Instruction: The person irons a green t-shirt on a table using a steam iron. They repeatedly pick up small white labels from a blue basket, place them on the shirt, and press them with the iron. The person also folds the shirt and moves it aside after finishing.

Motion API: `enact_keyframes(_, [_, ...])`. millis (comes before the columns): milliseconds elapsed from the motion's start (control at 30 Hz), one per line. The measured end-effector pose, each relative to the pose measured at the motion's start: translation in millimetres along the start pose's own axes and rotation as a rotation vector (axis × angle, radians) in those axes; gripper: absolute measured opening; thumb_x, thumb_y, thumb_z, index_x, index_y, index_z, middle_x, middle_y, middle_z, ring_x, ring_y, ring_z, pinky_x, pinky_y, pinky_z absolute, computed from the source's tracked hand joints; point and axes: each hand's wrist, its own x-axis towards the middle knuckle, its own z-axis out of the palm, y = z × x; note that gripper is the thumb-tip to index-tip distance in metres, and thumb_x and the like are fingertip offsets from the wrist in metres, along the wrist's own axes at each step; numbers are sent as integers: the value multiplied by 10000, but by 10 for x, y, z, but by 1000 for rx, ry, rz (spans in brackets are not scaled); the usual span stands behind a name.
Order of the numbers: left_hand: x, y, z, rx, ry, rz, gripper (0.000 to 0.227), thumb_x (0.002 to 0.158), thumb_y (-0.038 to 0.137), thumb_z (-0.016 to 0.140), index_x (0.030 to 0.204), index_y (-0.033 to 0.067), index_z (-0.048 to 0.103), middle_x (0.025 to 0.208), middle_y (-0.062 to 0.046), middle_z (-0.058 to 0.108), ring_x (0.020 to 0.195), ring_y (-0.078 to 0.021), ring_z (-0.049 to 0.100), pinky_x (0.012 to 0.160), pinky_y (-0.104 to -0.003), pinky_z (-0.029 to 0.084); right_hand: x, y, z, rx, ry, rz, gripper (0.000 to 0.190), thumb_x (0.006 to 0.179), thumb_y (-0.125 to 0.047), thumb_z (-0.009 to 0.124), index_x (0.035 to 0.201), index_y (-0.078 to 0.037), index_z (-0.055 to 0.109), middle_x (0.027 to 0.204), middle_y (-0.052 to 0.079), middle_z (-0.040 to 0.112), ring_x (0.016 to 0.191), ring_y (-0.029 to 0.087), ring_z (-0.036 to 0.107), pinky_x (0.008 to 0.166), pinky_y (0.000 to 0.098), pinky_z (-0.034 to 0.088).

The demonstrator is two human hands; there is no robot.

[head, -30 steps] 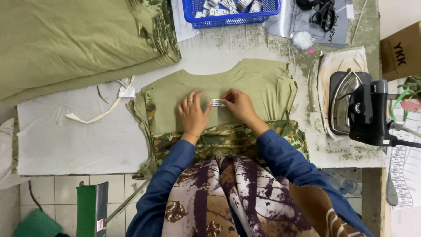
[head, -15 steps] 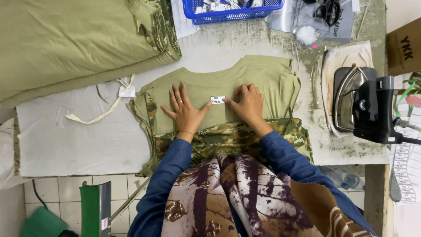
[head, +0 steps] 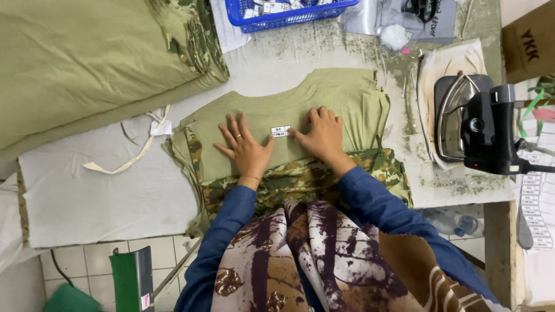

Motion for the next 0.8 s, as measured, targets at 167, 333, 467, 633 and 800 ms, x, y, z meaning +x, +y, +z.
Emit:
enact_keyframes(167, [184,-389,-342,41,-75,-5,698,953,514,347,1559,233,145,1635,-105,41,1506,-299,23,1113,-696,2,100,1355,-962,-302,261,260,609,954,-540,561,1343,-77,486,1300,248,423,1212,425,368,972,578,304])
enact_keyframes(333, [446,-1068,-236,259,277,71,603,982,580,393,1500,271,413,1573,-91,331,1437,-330,292,1061,-695,110,-181,2965,-1766,-642,652,314,399,1025,-327,818,1236,-64,605,910,248,636,809,427,591,633,498,449])
enact_keyframes(467, [434,-1110,-199,270,338,103,589,992,572,413,1490,259,446,1547,-98,390,1413,-336,340,1071,-666,136,-48,3274,-1754,-385,361,403,449,1194,-436,597,1132,-2,497,941,331,684,813,566,620,601,610,442])
enact_keyframes(633, [424,-1083,-227,258,409,92,567,979,546,479,1454,239,516,1519,-113,439,1387,-345,385,1071,-640,189,-21,1521,-1782,-211,225,236,329,1104,-373,545,1174,-52,527,990,324,673,875,569,602,702,574,437])
enact_keyframes(800, [406,-1127,-232,29,286,9,508,1065,405,395,1527,213,313,1544,-90,380,1433,-292,313,1120,-599,130,41,-103,-1004,-289,37,-624,420,867,-458,643,1115,-125,577,825,220,670,713,421,700,609,513,553])
